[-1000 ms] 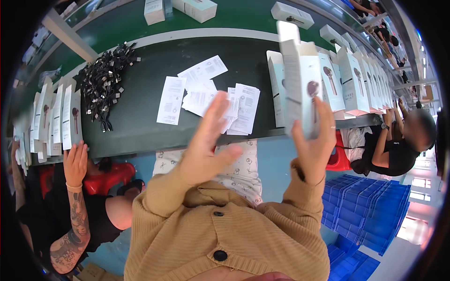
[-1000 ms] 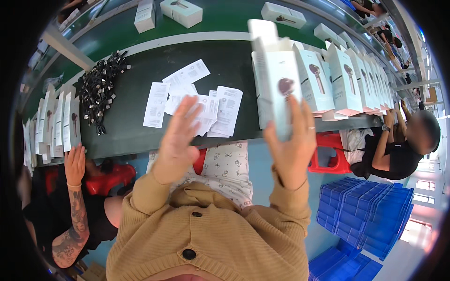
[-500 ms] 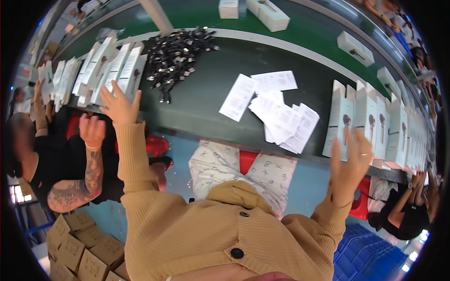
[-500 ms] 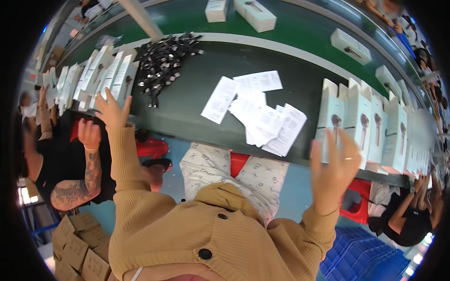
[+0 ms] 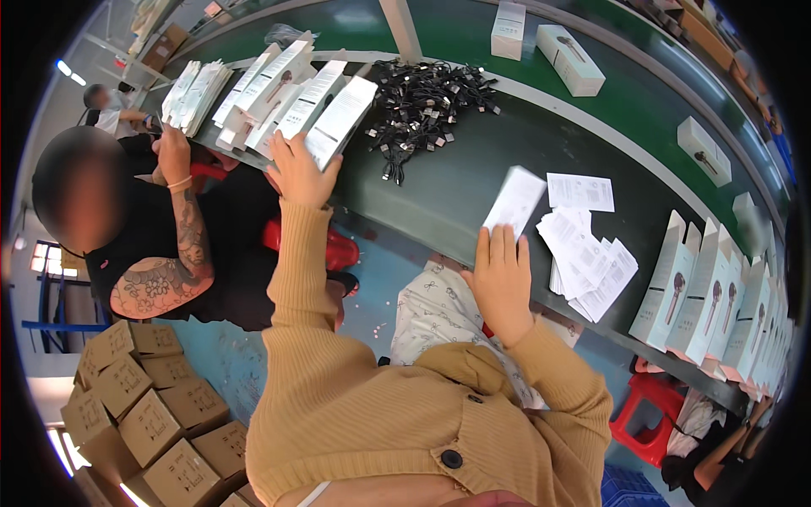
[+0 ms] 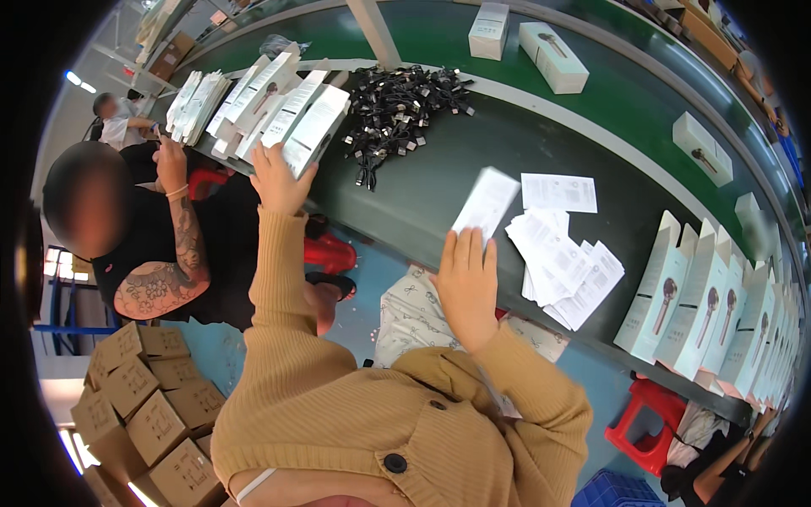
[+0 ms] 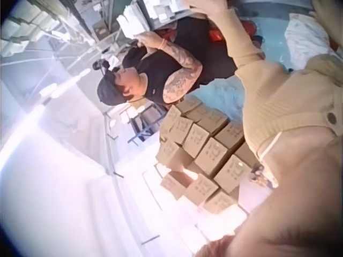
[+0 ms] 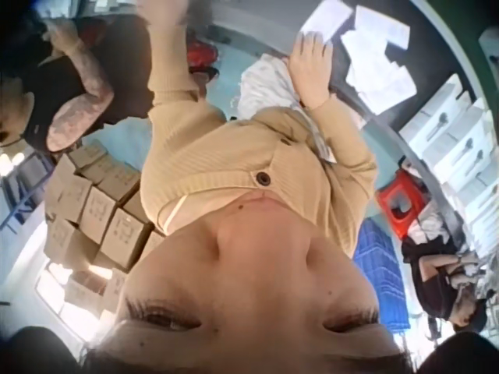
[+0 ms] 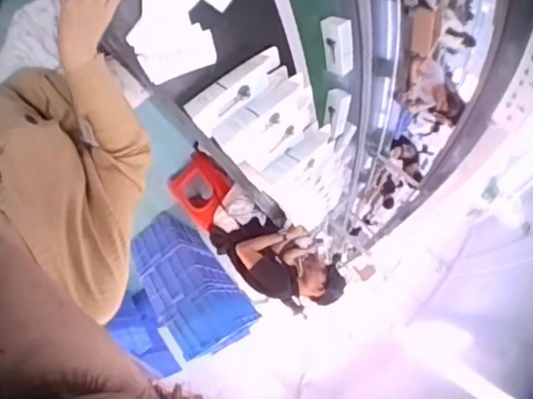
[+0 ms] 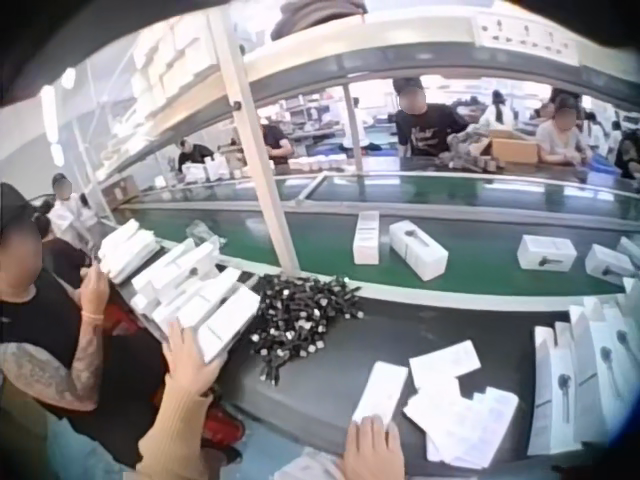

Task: Insert product manuals and power cables into product boxes on an assembly line.

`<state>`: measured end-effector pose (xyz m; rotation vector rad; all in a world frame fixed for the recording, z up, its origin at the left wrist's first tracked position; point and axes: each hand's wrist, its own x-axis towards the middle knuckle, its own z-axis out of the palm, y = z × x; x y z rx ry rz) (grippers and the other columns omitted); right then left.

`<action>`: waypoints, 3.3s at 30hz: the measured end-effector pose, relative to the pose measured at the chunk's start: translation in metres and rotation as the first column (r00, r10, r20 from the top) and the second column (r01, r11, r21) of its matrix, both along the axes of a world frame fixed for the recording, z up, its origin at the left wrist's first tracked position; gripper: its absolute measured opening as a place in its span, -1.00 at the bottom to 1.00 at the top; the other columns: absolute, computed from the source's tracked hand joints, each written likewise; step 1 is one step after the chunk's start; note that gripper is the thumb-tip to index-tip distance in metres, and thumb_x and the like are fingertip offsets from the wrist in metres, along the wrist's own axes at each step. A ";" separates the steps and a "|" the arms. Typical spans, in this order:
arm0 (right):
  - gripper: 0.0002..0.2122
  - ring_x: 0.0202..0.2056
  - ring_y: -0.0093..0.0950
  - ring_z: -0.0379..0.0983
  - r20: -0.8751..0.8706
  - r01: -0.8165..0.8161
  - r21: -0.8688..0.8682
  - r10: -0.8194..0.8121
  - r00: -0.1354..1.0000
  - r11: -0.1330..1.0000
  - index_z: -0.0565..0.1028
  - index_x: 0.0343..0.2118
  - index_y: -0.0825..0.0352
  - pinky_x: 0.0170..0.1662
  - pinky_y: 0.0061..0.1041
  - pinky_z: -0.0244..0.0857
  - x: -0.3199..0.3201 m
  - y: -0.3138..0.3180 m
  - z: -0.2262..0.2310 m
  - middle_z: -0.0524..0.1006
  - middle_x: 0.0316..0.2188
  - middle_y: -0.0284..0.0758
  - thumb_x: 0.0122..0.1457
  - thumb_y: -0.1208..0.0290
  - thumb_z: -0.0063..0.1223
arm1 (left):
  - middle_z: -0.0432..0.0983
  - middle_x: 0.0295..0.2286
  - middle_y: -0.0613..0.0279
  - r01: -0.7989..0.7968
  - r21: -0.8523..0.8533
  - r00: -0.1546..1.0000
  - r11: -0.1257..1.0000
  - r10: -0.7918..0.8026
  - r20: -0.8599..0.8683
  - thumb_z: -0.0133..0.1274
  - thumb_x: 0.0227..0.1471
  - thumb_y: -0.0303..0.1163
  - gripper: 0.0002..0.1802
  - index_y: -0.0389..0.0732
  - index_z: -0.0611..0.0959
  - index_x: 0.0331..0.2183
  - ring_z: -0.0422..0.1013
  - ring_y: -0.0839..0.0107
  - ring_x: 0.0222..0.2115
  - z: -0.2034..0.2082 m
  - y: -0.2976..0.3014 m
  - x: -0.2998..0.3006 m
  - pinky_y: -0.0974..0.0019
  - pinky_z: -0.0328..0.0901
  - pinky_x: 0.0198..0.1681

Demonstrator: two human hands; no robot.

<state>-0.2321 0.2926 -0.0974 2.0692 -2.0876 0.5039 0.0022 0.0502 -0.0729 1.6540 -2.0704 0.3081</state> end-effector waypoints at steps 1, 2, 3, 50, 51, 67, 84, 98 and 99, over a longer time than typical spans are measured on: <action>-0.45 -0.05 -0.19 0.31 -0.018 -0.052 -0.008 0.051 0.999 0.999 0.38 -0.03 0.53 0.05 -0.23 0.19 -0.001 0.003 -0.003 0.40 -0.16 -0.09 -0.11 0.35 0.21 | 0.03 0.12 -0.27 0.037 0.005 0.995 0.999 -0.037 -0.088 0.33 -0.25 -0.19 -0.14 -0.30 0.26 0.02 0.03 -0.08 0.16 0.006 0.008 -0.002 -0.19 -0.02 0.12; -0.45 -0.05 -0.19 0.31 -0.018 -0.052 -0.005 0.052 0.998 0.999 0.38 -0.03 0.53 0.05 -0.23 0.19 -0.003 0.007 -0.008 0.40 -0.16 -0.09 -0.11 0.35 0.21 | 0.03 0.12 -0.27 0.037 0.008 0.995 0.999 -0.036 -0.088 0.33 -0.25 -0.19 -0.14 -0.30 0.26 0.02 0.03 -0.08 0.16 0.010 0.018 -0.002 -0.19 -0.02 0.12; -0.52 -0.09 -0.21 0.33 0.001 -0.134 -0.035 0.134 0.991 0.990 0.41 -0.08 0.53 -0.03 -0.28 0.24 -0.007 0.014 -0.015 0.40 -0.19 -0.12 -0.11 0.42 0.18 | 0.08 0.09 -0.25 0.177 0.060 0.914 0.982 -0.141 -0.381 0.33 -0.25 -0.24 -0.16 -0.32 0.25 0.01 0.09 0.02 0.13 0.011 0.027 -0.003 -0.07 0.01 0.12; -0.67 -0.16 -0.20 0.47 0.264 0.062 0.115 -0.091 0.960 0.991 0.56 -0.21 0.29 -0.13 -0.28 0.34 -0.144 -0.232 0.011 0.54 -0.22 -0.07 0.02 0.19 0.11 | 0.38 -0.08 0.24 0.967 0.221 0.203 0.127 0.140 -0.969 0.45 -0.40 -0.28 -0.03 -0.27 0.32 0.07 0.27 0.49 -0.06 -0.055 0.165 -0.030 0.36 0.15 0.05; -0.72 -0.21 -0.20 0.49 0.295 0.057 0.175 -0.108 0.950 0.983 0.57 -0.28 0.29 -0.17 -0.27 0.35 -0.139 -0.234 0.013 0.55 -0.29 -0.09 0.02 0.20 0.12 | 0.38 -0.08 0.24 0.960 0.234 0.216 0.154 0.121 -0.969 0.45 -0.41 -0.28 -0.01 -0.27 0.31 0.07 0.27 0.49 -0.06 -0.055 0.166 -0.031 0.36 0.15 0.05; -0.87 -0.55 -0.51 0.47 0.312 -0.346 -0.145 0.375 0.873 0.927 0.54 -0.44 0.42 -0.52 -0.63 0.31 -0.087 -0.022 0.199 0.53 -0.55 -0.29 -0.12 0.62 0.19 | 0.40 -0.11 0.13 0.949 0.263 0.288 0.177 -0.136 -0.948 0.48 -0.48 -0.21 0.06 -0.29 0.31 0.08 0.35 0.38 -0.09 -0.048 0.165 -0.042 0.31 0.20 0.02; -0.45 -0.44 -0.32 0.43 0.523 -0.145 -0.040 0.144 0.840 0.989 0.46 -0.09 0.30 -0.45 -0.46 0.37 -0.071 0.088 0.131 0.38 -0.08 -0.07 -0.16 0.16 0.37 | 0.24 0.05 0.11 0.977 0.209 0.191 0.035 0.277 -0.942 0.44 -0.48 0.10 0.32 -0.30 0.07 0.17 0.22 0.28 0.07 -0.012 0.223 -0.121 0.14 0.14 0.12; -0.50 -0.28 -0.25 0.45 -0.029 0.632 -0.262 -0.661 0.750 0.729 0.44 -0.06 0.36 -0.27 -0.35 0.34 -0.134 0.147 0.107 0.46 -0.16 -0.15 -0.14 0.38 0.24 | 0.07 0.16 -0.07 0.990 0.071 0.080 -0.125 0.068 -0.995 -0.07 0.12 0.05 -0.09 -0.17 -0.10 0.26 0.19 0.12 0.11 0.015 0.192 -0.171 0.13 0.14 0.09; -0.52 -0.27 -0.27 0.42 -0.149 0.674 -0.253 -0.716 0.682 0.694 0.44 -0.07 0.36 -0.25 -0.35 0.29 -0.137 0.146 0.107 0.46 -0.17 -0.19 -0.13 0.35 0.23 | 0.11 0.15 -0.06 0.995 0.096 0.096 -0.005 0.042 -0.994 -0.05 0.12 -0.02 -0.14 -0.19 -0.05 0.26 0.22 0.14 0.09 0.013 0.184 -0.161 0.16 0.17 0.07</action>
